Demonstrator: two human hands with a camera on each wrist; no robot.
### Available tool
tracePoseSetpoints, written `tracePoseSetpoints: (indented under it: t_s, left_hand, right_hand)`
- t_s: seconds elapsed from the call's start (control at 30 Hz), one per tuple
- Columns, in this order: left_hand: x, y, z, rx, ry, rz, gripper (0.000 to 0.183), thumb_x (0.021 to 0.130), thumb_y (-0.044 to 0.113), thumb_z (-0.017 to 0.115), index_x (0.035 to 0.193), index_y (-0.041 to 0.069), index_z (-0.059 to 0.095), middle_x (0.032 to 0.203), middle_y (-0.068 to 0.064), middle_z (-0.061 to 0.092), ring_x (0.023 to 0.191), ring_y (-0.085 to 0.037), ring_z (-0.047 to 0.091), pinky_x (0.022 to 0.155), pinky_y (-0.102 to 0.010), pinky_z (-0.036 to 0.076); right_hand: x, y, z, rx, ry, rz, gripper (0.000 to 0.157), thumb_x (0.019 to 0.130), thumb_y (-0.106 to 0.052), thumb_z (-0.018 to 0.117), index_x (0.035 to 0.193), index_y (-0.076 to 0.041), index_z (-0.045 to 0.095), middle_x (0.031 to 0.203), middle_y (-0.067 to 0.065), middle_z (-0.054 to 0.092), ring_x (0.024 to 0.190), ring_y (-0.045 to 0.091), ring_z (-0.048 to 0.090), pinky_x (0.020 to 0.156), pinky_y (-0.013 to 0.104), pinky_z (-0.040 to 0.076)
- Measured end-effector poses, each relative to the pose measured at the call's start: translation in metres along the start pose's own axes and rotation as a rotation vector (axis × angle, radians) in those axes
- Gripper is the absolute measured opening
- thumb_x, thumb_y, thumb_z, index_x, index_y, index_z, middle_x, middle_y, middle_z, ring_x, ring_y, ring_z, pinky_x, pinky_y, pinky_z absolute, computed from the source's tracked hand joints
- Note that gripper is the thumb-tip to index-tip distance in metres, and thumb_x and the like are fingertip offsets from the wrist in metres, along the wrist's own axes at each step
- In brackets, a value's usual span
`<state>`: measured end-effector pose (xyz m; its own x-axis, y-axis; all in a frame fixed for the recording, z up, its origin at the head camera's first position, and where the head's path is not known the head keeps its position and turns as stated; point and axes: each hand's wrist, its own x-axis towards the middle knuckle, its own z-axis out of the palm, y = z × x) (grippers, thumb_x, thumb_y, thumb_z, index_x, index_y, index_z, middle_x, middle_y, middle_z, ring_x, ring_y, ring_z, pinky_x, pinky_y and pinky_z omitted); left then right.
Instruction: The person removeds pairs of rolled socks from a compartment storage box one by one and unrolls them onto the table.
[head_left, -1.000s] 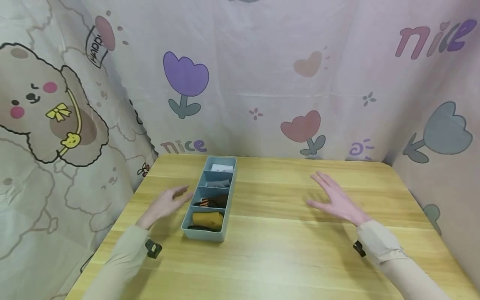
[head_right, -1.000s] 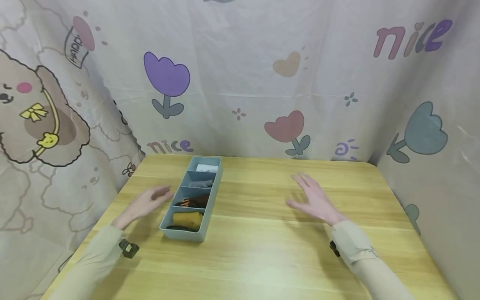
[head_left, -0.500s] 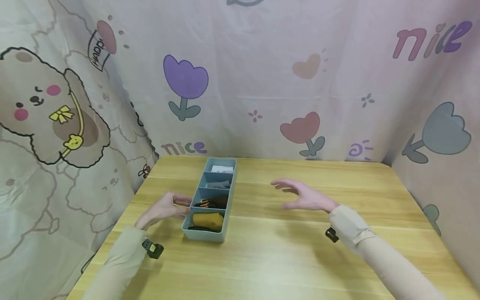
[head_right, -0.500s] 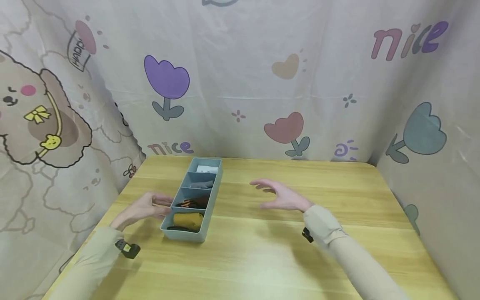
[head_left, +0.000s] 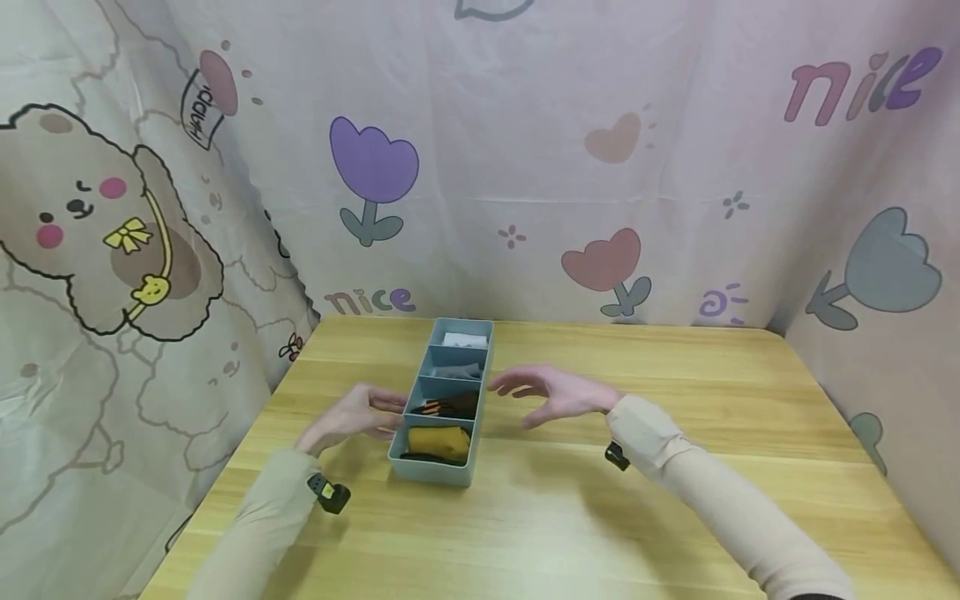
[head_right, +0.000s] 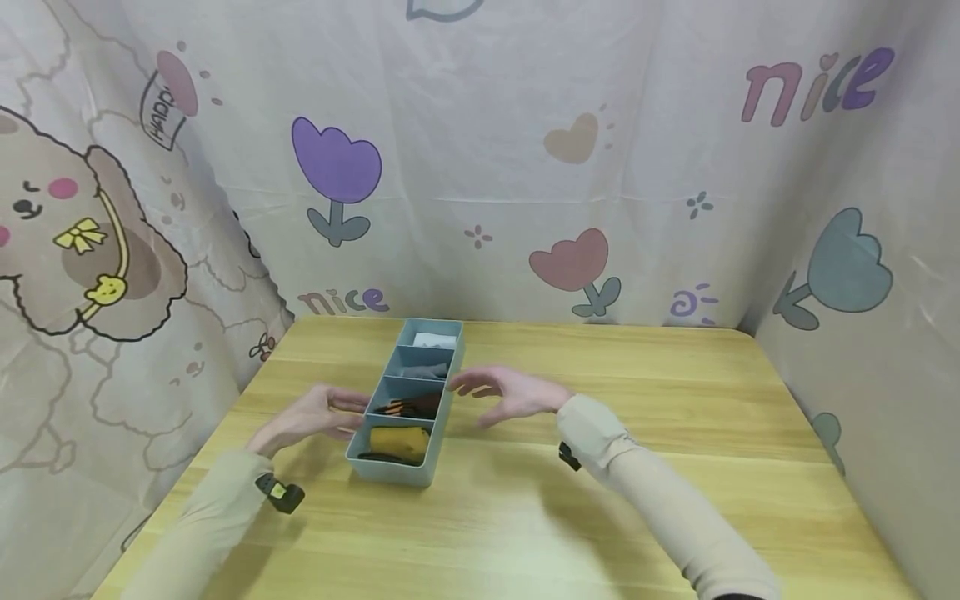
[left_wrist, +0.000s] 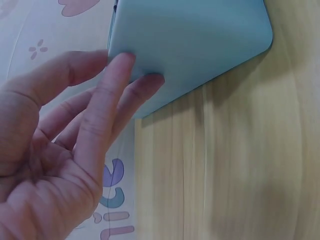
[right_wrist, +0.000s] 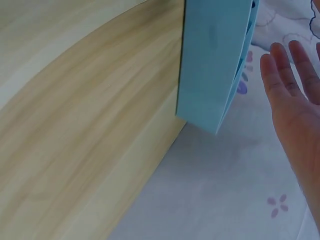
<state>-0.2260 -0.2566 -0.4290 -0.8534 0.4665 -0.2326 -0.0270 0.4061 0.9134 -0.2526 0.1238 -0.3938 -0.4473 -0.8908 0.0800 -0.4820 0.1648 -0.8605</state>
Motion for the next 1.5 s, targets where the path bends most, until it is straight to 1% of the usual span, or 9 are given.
tracePoseSetpoints:
  t_s: [0.2, 0.43, 0.6, 0.77, 0.83, 1.03, 1.1, 1.37, 1.5]
  left_hand:
    - [0.008, 0.002, 0.003, -0.016, 0.006, 0.002, 0.054, 0.091, 0.005, 0.069, 0.137, -0.017, 0.049, 0.129, -0.035, 0.062, 0.102, -0.026, 0.073, 0.082, -0.041, 0.062]
    - [0.013, 0.004, 0.01, -0.053, 0.018, -0.01, 0.053, 0.09, 0.004, 0.071, 0.136, -0.015, 0.052, 0.126, -0.032, 0.065, 0.097, -0.021, 0.074, 0.081, -0.039, 0.062]
    - [0.013, 0.004, 0.014, -0.06, 0.013, -0.011, 0.052, 0.091, 0.005, 0.07, 0.136, -0.014, 0.052, 0.128, -0.033, 0.064, 0.099, -0.022, 0.073, 0.081, -0.038, 0.062]
    - [0.013, 0.006, 0.015, -0.063, 0.012, -0.022, 0.051, 0.092, 0.003, 0.068, 0.137, -0.014, 0.051, 0.131, -0.035, 0.06, 0.103, -0.026, 0.073, 0.083, -0.039, 0.062]
    - [0.013, 0.007, 0.014, -0.063, 0.008, -0.027, 0.052, 0.092, 0.003, 0.068, 0.138, -0.014, 0.05, 0.132, -0.035, 0.06, 0.103, -0.026, 0.072, 0.084, -0.039, 0.062]
    - [0.012, 0.007, 0.011, -0.065, 0.007, -0.044, 0.051, 0.092, 0.002, 0.068, 0.138, -0.013, 0.051, 0.133, -0.033, 0.061, 0.099, -0.025, 0.074, 0.084, -0.039, 0.062]
    - [0.011, 0.006, 0.01, -0.067, 0.008, -0.046, 0.051, 0.092, 0.001, 0.067, 0.139, -0.012, 0.051, 0.133, -0.032, 0.061, 0.098, -0.024, 0.074, 0.083, -0.038, 0.062]
    - [0.012, 0.006, 0.01, -0.076, 0.004, -0.057, 0.052, 0.092, 0.001, 0.067, 0.139, -0.013, 0.05, 0.133, -0.032, 0.061, 0.099, -0.022, 0.073, 0.083, -0.037, 0.062]
    - [0.014, 0.008, 0.011, -0.083, 0.006, -0.063, 0.052, 0.092, -0.001, 0.066, 0.139, -0.014, 0.049, 0.132, -0.033, 0.061, 0.1, -0.021, 0.073, 0.082, -0.036, 0.062]
  right_hand:
    - [0.03, 0.001, 0.005, 0.041, -0.09, 0.014, 0.065, 0.085, 0.002, 0.073, 0.144, 0.003, 0.046, 0.15, 0.024, 0.047, 0.138, 0.042, 0.047, 0.118, 0.054, 0.038]
    - [0.063, -0.004, 0.02, 0.039, -0.227, 0.076, 0.065, 0.086, 0.003, 0.072, 0.145, 0.001, 0.045, 0.15, 0.021, 0.048, 0.136, 0.036, 0.052, 0.115, 0.039, 0.044]
    - [0.077, -0.003, 0.029, 0.05, -0.287, 0.118, 0.067, 0.084, 0.007, 0.072, 0.146, 0.0, 0.046, 0.151, 0.02, 0.049, 0.14, 0.034, 0.049, 0.117, 0.033, 0.042]
    - [0.087, -0.003, 0.036, 0.038, -0.372, 0.142, 0.071, 0.083, 0.01, 0.07, 0.148, 0.001, 0.044, 0.155, 0.019, 0.046, 0.147, 0.032, 0.042, 0.121, 0.034, 0.035]
    - [0.091, -0.005, 0.039, -0.008, -0.394, 0.155, 0.073, 0.082, 0.012, 0.069, 0.149, 0.0, 0.044, 0.157, 0.017, 0.045, 0.148, 0.029, 0.039, 0.122, 0.034, 0.034]
    - [0.104, -0.014, 0.049, -0.313, -0.439, 0.186, 0.078, 0.079, 0.005, 0.074, 0.15, -0.014, 0.047, 0.16, 0.006, 0.04, 0.148, 0.017, 0.036, 0.123, 0.026, 0.027]
    - [0.108, -0.015, 0.053, -0.381, -0.455, 0.189, 0.08, 0.079, 0.003, 0.076, 0.151, -0.017, 0.047, 0.16, 0.004, 0.04, 0.144, 0.014, 0.036, 0.121, 0.023, 0.027]
    - [0.116, -0.006, 0.061, -0.479, -0.502, 0.152, 0.085, 0.078, -0.001, 0.079, 0.153, -0.017, 0.043, 0.154, 0.007, 0.045, 0.125, 0.009, 0.042, 0.11, 0.017, 0.032]
    - [0.116, -0.002, 0.064, -0.485, -0.479, 0.155, 0.082, 0.078, 0.001, 0.078, 0.152, -0.016, 0.045, 0.147, 0.008, 0.05, 0.113, 0.012, 0.046, 0.099, 0.016, 0.039]
